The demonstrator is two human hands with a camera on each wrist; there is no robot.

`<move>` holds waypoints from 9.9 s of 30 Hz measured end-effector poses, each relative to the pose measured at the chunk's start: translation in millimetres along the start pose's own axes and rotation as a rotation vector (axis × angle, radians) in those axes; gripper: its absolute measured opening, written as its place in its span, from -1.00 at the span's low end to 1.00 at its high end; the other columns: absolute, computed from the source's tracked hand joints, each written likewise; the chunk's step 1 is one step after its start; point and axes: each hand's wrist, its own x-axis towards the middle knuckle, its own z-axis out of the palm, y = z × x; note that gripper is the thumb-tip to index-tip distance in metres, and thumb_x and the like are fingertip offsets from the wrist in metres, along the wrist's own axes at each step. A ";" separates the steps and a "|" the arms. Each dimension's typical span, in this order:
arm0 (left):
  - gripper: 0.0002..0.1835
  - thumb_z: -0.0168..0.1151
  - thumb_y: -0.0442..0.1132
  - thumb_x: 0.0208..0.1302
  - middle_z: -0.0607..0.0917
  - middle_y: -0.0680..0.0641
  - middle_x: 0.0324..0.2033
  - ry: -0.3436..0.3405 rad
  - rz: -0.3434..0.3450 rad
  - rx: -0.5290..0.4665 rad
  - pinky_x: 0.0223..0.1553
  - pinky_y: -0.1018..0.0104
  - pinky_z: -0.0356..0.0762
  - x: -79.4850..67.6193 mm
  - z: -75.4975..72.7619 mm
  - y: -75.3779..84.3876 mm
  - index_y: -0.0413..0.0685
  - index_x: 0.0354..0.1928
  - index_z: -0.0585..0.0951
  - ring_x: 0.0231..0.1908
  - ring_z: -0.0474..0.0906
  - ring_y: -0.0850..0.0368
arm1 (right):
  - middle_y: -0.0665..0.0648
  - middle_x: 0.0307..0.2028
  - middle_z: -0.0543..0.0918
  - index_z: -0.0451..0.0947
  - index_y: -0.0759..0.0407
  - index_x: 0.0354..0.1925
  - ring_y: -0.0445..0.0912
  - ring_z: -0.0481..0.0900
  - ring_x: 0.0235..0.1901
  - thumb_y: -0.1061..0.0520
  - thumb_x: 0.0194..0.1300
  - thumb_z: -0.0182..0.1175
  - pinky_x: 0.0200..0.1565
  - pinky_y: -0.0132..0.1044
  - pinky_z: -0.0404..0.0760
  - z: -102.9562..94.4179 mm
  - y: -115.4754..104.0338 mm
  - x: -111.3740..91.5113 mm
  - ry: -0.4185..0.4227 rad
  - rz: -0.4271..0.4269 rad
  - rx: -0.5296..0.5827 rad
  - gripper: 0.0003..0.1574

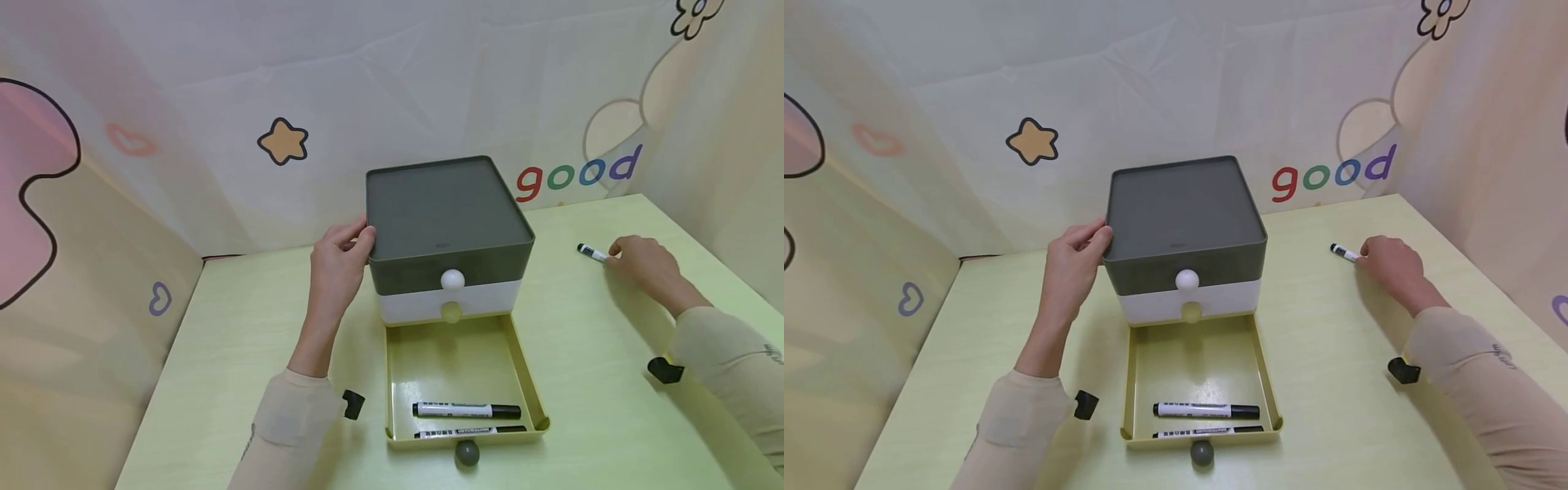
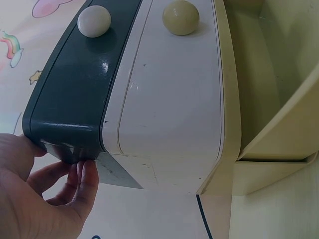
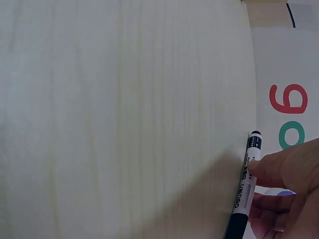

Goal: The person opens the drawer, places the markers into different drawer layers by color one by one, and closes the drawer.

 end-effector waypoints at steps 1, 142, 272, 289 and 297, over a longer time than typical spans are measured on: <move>-0.59 0.27 -0.14 0.46 0.67 -0.08 -0.03 0.001 0.000 0.000 -0.06 0.21 0.66 -0.2 0.3 -0.2 -0.04 0.28 0.66 -0.08 0.70 0.06 | 0.44 -0.27 0.60 0.53 0.56 0.03 0.14 0.42 -0.43 0.18 0.42 0.15 -0.45 -0.12 0.38 0.8 0.3 -0.4 0.000 -0.001 -0.001 -0.58; -0.59 0.26 -0.12 0.45 0.66 -0.06 -0.05 0.000 -0.004 0.003 -0.07 0.25 0.65 -0.2 0.9 0.0 -0.04 0.27 0.67 -0.13 0.72 0.08 | -0.26 -0.30 0.62 0.63 -0.01 -0.14 -0.28 0.53 -0.31 0.35 0.23 0.44 -0.40 -0.39 0.53 25.8 -215.4 -169.9 0.209 -0.681 0.405 -0.67; -0.58 0.24 -0.12 0.48 0.66 -0.08 0.03 -0.022 -0.018 -0.005 -0.03 0.20 0.66 -1.1 -0.5 2.3 -0.01 0.31 0.64 -0.10 0.71 0.05 | -0.22 -0.58 0.43 0.59 0.06 -0.07 -0.44 0.23 -0.60 0.00 0.20 0.48 -0.63 -0.58 0.16 116.6 -217.7 -226.8 0.164 -1.028 -0.030 -0.61; -0.59 0.24 -0.12 0.48 0.66 -0.08 0.00 -0.017 -0.016 -0.001 -0.06 0.23 0.66 -1.6 -0.8 2.5 -0.01 0.30 0.65 -0.11 0.71 0.05 | -0.11 -0.45 0.55 0.59 0.10 0.06 -0.37 0.38 -0.47 0.25 0.28 0.40 -0.47 -0.55 0.41 115.0 -214.6 -223.9 0.083 -0.894 0.066 -0.61; -0.59 0.24 -0.12 0.47 0.66 -0.07 0.00 -0.013 -0.017 0.004 -0.09 0.27 0.64 -1.0 -0.6 2.6 -0.01 0.29 0.65 -0.13 0.72 0.05 | -0.02 -0.26 0.67 0.64 0.09 0.10 -0.23 0.65 -0.29 0.33 0.18 0.44 -0.30 -0.40 0.64 114.8 -213.3 -222.2 0.197 -0.833 0.133 -0.50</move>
